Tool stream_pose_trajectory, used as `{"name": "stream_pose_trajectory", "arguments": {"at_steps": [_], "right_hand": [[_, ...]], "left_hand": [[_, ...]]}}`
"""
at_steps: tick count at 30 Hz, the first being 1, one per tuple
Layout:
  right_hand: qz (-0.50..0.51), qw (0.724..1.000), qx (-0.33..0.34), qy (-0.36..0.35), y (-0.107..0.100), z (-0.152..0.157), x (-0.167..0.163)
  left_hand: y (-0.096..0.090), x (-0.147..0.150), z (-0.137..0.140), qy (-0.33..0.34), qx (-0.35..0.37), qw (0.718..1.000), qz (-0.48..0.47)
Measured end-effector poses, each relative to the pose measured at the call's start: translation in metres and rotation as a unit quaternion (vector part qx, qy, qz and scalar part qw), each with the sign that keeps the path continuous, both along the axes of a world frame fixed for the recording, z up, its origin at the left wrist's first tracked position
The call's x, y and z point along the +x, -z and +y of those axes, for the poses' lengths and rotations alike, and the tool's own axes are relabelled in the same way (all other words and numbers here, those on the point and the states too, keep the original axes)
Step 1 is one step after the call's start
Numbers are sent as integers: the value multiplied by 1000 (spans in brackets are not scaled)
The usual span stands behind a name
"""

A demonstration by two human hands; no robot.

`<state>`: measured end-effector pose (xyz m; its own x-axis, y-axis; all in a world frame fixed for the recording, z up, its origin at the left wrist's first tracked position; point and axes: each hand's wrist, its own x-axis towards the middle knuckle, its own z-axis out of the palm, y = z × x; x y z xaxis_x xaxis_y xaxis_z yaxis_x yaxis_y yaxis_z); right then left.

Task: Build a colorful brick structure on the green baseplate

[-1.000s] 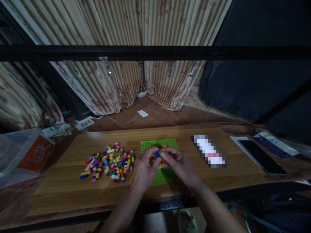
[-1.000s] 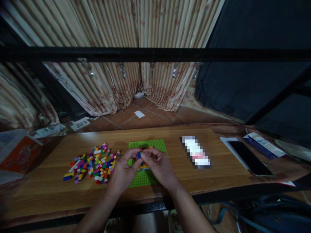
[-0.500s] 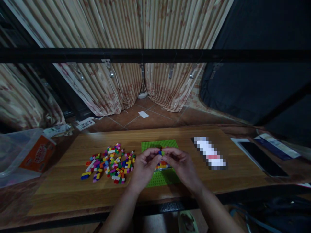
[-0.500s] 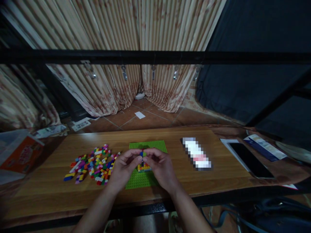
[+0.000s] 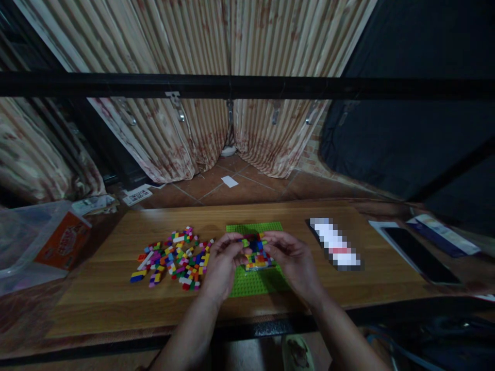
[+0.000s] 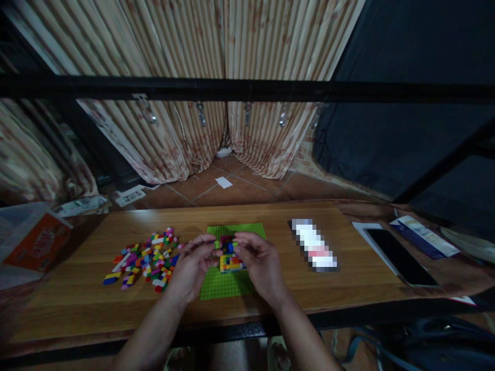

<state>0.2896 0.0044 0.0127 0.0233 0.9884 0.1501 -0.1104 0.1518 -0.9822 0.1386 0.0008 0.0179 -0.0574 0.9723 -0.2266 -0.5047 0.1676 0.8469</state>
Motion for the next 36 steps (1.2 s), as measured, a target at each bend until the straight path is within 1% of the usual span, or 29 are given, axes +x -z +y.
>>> {"name": "stream_pose_trajectory", "arguments": {"at_steps": [2,4,6,11,15,19,24,26,27,29,31,32,34,36], "right_hand": [[6,1000,3,7,0,1,-1],[15,1000,-3,4,1,1,-2],[22,1000,-14,-2,1,0,-4],[7,999,-31,3,2,0,-6],[-33,998,-38,-29,2,-2,-6],[-49,998,-31,-36,-1,-4,-6],[-32,996,-38,-71,-7,-4,-4],[-26,996,-43,-67,-7,-2,1],[-31,997,-43,-52,-6,-1,5],[-64,997,-33,-2,-4,3,15],[-141,989,-1,46,-1,5,26],[-190,980,22,58,1,6,30],[-276,957,57,61,4,6,37],[-333,939,77,45,7,6,38]], "left_hand": [[-1,2,-2,46,-5,999,16],[0,5,-4,97,7,994,55],[1,8,-5,123,24,987,97],[8,8,-2,109,63,978,167],[12,4,1,109,91,971,190],[12,2,0,120,107,963,215],[10,0,-2,141,116,958,221],[9,0,-1,142,109,961,210],[9,0,-1,133,104,965,202],[8,-2,1,100,87,974,183],[6,-5,4,60,68,981,169],[5,-7,4,43,59,984,164],[4,-9,5,22,44,986,159],[3,-10,5,17,40,987,158]]}}
